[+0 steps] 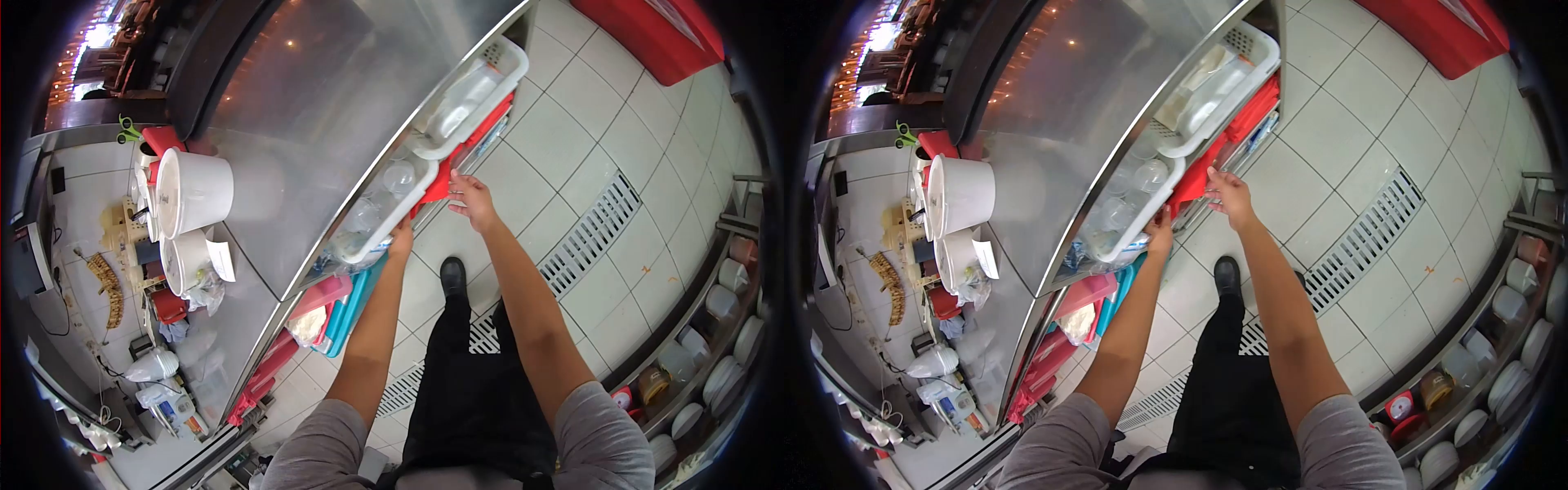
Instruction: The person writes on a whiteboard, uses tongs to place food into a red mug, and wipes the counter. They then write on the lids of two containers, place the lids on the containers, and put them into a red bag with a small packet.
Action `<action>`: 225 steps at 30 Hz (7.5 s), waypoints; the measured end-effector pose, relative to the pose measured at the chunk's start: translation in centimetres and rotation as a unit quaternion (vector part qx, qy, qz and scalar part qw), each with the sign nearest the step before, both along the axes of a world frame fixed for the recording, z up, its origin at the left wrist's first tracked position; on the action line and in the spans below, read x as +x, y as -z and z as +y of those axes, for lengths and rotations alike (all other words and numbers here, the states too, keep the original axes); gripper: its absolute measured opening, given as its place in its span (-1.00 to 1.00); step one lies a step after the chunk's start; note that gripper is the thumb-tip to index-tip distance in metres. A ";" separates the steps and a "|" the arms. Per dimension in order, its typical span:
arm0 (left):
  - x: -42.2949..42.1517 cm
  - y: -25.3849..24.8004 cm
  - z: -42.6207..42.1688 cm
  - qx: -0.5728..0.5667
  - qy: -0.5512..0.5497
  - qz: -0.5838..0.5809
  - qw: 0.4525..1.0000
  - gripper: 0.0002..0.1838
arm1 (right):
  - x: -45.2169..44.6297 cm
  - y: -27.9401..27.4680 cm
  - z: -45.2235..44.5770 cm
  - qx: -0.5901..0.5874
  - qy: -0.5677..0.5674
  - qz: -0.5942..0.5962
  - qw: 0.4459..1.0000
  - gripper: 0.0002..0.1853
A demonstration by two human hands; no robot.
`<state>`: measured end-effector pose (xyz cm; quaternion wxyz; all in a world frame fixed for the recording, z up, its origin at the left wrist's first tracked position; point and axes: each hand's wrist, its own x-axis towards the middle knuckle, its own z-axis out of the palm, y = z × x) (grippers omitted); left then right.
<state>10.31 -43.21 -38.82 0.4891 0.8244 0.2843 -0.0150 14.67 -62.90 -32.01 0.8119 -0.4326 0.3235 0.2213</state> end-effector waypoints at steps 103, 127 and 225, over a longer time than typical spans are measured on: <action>-30.5 -55.0 19.1 -0.317 -0.428 -0.582 0.614 -0.67 | -16.6 -35.3 39.3 0.313 -0.778 0.006 0.545 -0.15; -17.2 -36.5 32.2 0.419 -0.060 0.077 0.903 -0.14 | -6.2 -33.1 37.9 -0.200 -0.634 -0.581 0.469 -0.81; -7.8 -49.6 17.5 0.043 0.249 0.005 0.967 -0.29 | 1.3 -36.8 16.9 -0.461 -0.640 -0.431 0.439 -0.75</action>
